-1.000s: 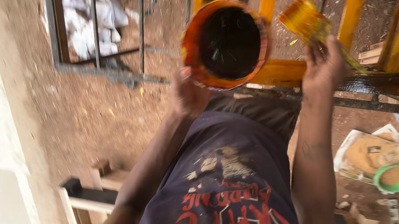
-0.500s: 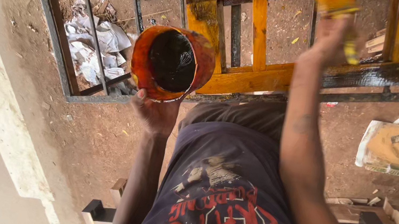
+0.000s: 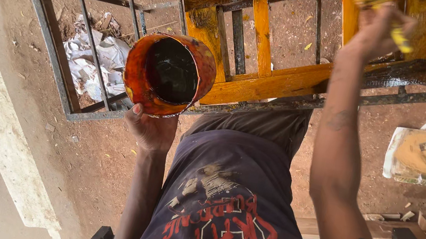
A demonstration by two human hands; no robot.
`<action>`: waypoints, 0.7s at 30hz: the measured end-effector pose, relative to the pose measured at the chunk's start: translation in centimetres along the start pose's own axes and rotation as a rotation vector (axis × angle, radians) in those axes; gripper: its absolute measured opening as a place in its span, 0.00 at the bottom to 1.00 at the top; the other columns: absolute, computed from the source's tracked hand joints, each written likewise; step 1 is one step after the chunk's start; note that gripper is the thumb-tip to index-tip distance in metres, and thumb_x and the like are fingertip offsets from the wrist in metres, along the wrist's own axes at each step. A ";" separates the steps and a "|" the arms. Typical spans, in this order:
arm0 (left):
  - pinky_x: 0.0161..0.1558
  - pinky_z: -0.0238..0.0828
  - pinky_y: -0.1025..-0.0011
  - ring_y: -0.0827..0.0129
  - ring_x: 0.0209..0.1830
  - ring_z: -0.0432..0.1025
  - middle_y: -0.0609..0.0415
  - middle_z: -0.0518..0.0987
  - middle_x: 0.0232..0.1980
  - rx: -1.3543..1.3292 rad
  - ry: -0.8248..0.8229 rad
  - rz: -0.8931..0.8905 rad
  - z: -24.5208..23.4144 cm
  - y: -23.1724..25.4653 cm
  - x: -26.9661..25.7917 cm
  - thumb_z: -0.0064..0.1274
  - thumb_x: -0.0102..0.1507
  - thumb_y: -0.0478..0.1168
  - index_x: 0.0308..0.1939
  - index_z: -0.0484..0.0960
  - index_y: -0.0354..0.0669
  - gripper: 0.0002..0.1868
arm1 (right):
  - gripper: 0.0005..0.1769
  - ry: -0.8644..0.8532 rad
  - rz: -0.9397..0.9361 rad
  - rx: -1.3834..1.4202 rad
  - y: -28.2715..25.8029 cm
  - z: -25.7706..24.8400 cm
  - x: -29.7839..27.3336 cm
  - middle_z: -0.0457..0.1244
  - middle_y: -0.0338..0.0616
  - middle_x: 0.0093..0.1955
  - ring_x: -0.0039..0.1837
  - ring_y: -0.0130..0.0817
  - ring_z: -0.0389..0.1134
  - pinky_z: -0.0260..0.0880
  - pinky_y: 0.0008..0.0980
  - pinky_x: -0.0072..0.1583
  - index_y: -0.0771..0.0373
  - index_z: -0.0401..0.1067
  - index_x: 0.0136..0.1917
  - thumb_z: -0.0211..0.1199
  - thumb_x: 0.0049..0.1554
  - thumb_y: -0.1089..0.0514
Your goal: The person applies a dark liquid stain to a wooden window frame using a paintbrush, repeatedly dipping the brush into a plastic container of stain and brushing it over the wooden surfaces.
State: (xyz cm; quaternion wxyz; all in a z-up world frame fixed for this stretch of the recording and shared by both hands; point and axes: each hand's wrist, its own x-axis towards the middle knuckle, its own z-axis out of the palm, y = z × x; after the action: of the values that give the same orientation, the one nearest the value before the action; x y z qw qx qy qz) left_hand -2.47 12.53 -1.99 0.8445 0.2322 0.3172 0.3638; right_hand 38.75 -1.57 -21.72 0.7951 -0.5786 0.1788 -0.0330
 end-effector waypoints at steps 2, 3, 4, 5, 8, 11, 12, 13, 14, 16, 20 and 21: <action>0.78 0.57 0.53 0.62 0.76 0.62 0.57 0.69 0.75 0.007 0.027 -0.037 -0.1 -0.1 -0.2 0.60 0.60 0.54 0.75 0.66 0.50 0.41 | 0.14 -0.067 -0.113 0.181 -0.5 -0.7 4.4 0.65 0.62 0.45 0.45 0.53 0.75 0.83 0.53 0.50 0.67 0.62 0.41 0.70 0.52 0.65; 0.78 0.57 0.53 0.62 0.76 0.62 0.57 0.69 0.75 0.016 0.024 -0.042 -0.1 -0.3 -0.5 0.60 0.60 0.54 0.75 0.66 0.50 0.41 | 0.14 -0.057 -0.111 0.184 -0.5 -1.9 4.7 0.65 0.62 0.45 0.45 0.53 0.75 0.83 0.53 0.50 0.67 0.62 0.41 0.70 0.52 0.65; 0.77 0.58 0.51 0.60 0.76 0.63 0.56 0.69 0.75 -0.001 0.004 -0.045 0.1 -0.5 -0.4 0.60 0.60 0.54 0.75 0.67 0.49 0.41 | 0.13 0.022 -0.190 0.151 -0.5 -2.1 4.9 0.66 0.61 0.44 0.45 0.52 0.77 0.84 0.52 0.50 0.68 0.63 0.40 0.69 0.51 0.66; 0.75 0.58 0.49 0.59 0.75 0.63 0.54 0.70 0.75 -0.019 -0.016 -0.048 0.4 -0.6 -0.2 0.60 0.60 0.54 0.74 0.67 0.49 0.40 | 0.12 0.103 -0.268 0.117 -0.6 -2.1 4.9 0.66 0.61 0.44 0.45 0.51 0.78 0.85 0.52 0.50 0.68 0.64 0.39 0.68 0.50 0.67; 0.76 0.57 0.50 0.60 0.75 0.63 0.54 0.69 0.74 0.034 -0.030 -0.105 0.9 -0.6 -0.6 0.61 0.60 0.54 0.76 0.67 0.48 0.41 | 0.11 0.112 -0.192 0.147 1.0 -2.2 1.1 0.65 0.58 0.44 0.45 0.50 0.78 0.84 0.51 0.48 0.69 0.63 0.40 0.65 0.47 0.69; 0.75 0.58 0.49 0.61 0.75 0.64 0.56 0.70 0.74 -0.042 -0.023 -0.127 1.0 -1.3 -0.6 0.62 0.58 0.54 0.73 0.67 0.51 0.41 | 0.13 -0.192 -0.111 0.051 2.7 -1.3 -0.1 0.63 0.51 0.48 0.48 0.45 0.75 0.83 0.50 0.49 0.68 0.63 0.43 0.68 0.55 0.65; 0.75 0.58 0.49 0.61 0.75 0.64 0.56 0.70 0.74 -0.045 -0.024 -0.143 1.1 -1.4 -0.8 0.62 0.58 0.54 0.73 0.67 0.51 0.41 | 0.13 -0.180 -0.118 0.041 2.1 -2.6 0.3 0.63 0.51 0.48 0.48 0.45 0.75 0.83 0.50 0.49 0.68 0.63 0.43 0.68 0.55 0.65; 0.76 0.57 0.50 0.60 0.75 0.64 0.55 0.70 0.74 -0.022 -0.015 -0.169 1.1 -1.4 -1.1 0.62 0.58 0.54 0.74 0.67 0.49 0.41 | 0.13 -0.143 -0.123 0.065 1.2 -4.2 0.8 0.64 0.54 0.48 0.48 0.46 0.76 0.83 0.49 0.50 0.68 0.63 0.44 0.68 0.56 0.65; 0.76 0.57 0.50 0.60 0.74 0.64 0.53 0.70 0.74 -0.001 -0.009 -0.171 1.2 -1.3 -0.9 0.62 0.59 0.54 0.75 0.68 0.47 0.42 | 0.13 -0.126 -0.126 0.104 0.9 -4.1 1.5 0.66 0.56 0.48 0.48 0.47 0.77 0.84 0.48 0.51 0.69 0.64 0.45 0.69 0.58 0.65; 0.76 0.56 0.51 0.59 0.75 0.63 0.54 0.70 0.74 -0.022 -0.027 -0.149 1.2 -1.8 -0.3 0.62 0.59 0.55 0.75 0.68 0.49 0.42 | 0.12 -0.082 -0.095 0.109 1.7 -3.3 2.1 0.66 0.54 0.47 0.46 0.48 0.77 0.84 0.48 0.49 0.68 0.65 0.44 0.69 0.56 0.65; 0.78 0.56 0.51 0.59 0.76 0.63 0.56 0.70 0.75 -0.042 -0.031 -0.151 -0.2 -1.7 -0.8 0.61 0.59 0.56 0.75 0.68 0.50 0.42 | 0.09 -0.163 -0.101 0.083 3.4 -3.0 3.1 0.65 0.52 0.47 0.44 0.40 0.71 0.77 0.36 0.41 0.64 0.65 0.46 0.65 0.59 0.62; 0.78 0.56 0.51 0.59 0.76 0.63 0.56 0.70 0.75 -0.074 -0.028 -0.142 -0.4 -2.6 -0.6 0.61 0.59 0.56 0.75 0.68 0.50 0.42 | 0.09 -0.189 -0.118 0.070 2.1 -3.1 4.6 0.65 0.52 0.47 0.44 0.40 0.71 0.77 0.36 0.41 0.64 0.65 0.46 0.65 0.59 0.62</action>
State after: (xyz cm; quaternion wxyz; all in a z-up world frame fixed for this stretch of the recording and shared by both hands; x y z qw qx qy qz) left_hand -1.84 10.56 -3.66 0.8804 0.1829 0.3075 0.3113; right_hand 41.68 -4.86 -25.64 0.8248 -0.5605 0.0677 -0.0311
